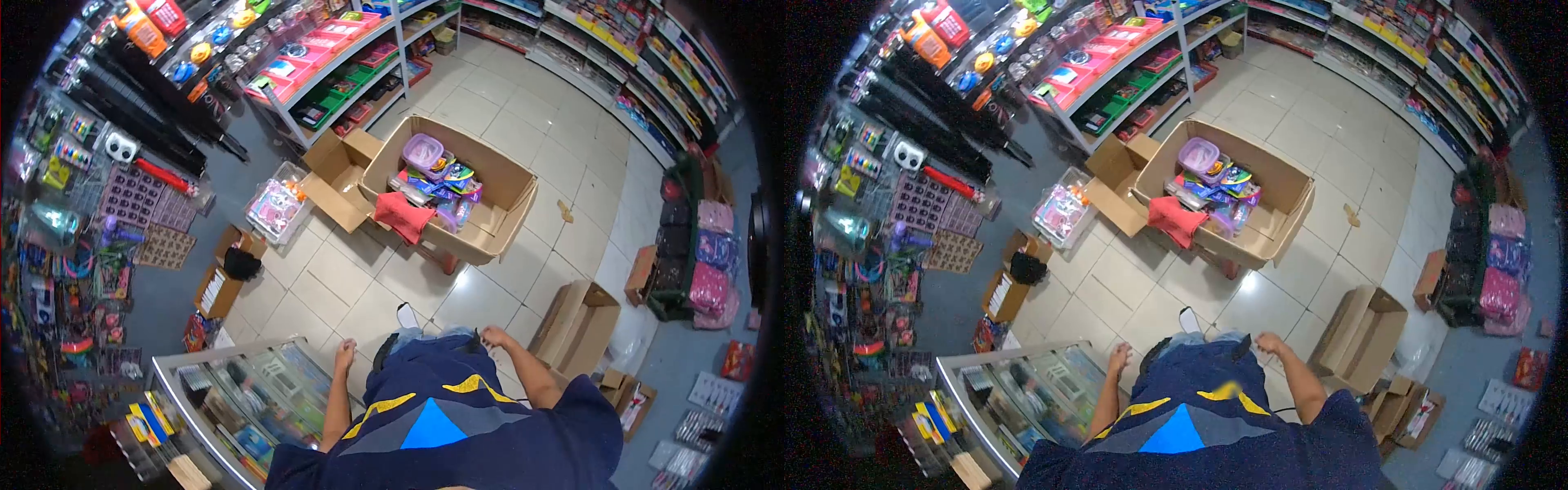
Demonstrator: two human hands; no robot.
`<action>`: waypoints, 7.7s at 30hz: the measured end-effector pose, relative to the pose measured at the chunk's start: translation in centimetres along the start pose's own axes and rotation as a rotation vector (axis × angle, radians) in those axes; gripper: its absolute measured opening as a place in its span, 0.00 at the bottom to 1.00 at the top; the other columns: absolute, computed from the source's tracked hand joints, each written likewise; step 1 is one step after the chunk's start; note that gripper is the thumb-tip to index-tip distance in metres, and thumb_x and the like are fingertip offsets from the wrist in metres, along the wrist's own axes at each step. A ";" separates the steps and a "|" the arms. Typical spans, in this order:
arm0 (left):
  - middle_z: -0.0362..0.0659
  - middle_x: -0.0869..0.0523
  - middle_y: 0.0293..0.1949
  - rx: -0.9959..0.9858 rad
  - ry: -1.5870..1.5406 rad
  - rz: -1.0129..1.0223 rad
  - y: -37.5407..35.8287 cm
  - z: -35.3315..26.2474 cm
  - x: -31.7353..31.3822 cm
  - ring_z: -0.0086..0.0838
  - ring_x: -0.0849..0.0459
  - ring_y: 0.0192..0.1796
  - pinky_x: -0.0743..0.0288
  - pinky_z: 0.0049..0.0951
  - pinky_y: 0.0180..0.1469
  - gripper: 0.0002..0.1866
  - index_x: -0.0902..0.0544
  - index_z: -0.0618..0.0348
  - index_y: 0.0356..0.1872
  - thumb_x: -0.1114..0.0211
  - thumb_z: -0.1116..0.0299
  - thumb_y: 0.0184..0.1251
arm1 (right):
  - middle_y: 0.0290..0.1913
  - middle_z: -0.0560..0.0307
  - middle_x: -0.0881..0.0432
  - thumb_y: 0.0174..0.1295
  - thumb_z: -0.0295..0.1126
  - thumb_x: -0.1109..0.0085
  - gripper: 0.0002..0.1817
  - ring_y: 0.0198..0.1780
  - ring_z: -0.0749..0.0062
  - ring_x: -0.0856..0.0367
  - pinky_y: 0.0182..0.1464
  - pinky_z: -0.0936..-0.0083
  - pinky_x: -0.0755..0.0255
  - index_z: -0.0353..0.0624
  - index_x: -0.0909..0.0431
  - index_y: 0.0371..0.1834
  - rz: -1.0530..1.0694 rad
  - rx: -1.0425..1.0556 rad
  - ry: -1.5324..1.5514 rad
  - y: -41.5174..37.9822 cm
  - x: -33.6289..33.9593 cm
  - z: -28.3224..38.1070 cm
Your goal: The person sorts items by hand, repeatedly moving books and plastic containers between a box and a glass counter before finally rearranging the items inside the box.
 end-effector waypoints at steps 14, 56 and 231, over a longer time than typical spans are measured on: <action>0.44 0.22 0.39 -0.762 0.005 -0.237 6.5 -28.4 -5.8 0.27 0.24 0.36 0.30 0.25 0.39 0.11 0.27 0.64 0.44 0.47 0.71 0.61 | 0.33 0.57 0.20 0.62 0.46 0.53 0.17 0.33 0.75 0.22 0.33 0.82 0.28 0.42 0.27 0.40 -0.032 0.398 0.422 -2.1 11.1 26.6; 0.47 0.28 0.52 -0.422 0.011 0.408 32.5 -48.7 -30.7 0.31 0.32 0.55 0.43 0.29 0.58 0.33 0.35 0.66 0.57 0.46 0.48 0.60 | 0.60 0.44 0.39 0.38 0.46 0.31 0.42 0.61 0.60 0.40 0.62 0.72 0.48 0.36 0.37 0.57 -0.532 0.241 0.903 27.0 24.9 32.0; 0.59 0.29 0.50 -0.610 0.909 0.670 31.7 -47.5 -28.9 0.54 0.32 0.53 0.38 0.41 0.55 0.36 0.37 0.61 0.57 0.34 0.58 0.44 | 0.51 0.50 0.34 0.39 0.27 0.36 0.33 0.57 0.56 0.38 0.58 0.63 0.44 0.44 0.37 0.53 -0.651 0.132 -0.125 21.2 14.1 31.5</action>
Point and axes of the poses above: each hand's wrist, its own y-axis towards the middle knuckle, its own x-axis out of the back of the hand, z = x × y, the point moved 2 cm from there along y, towards the middle knuckle
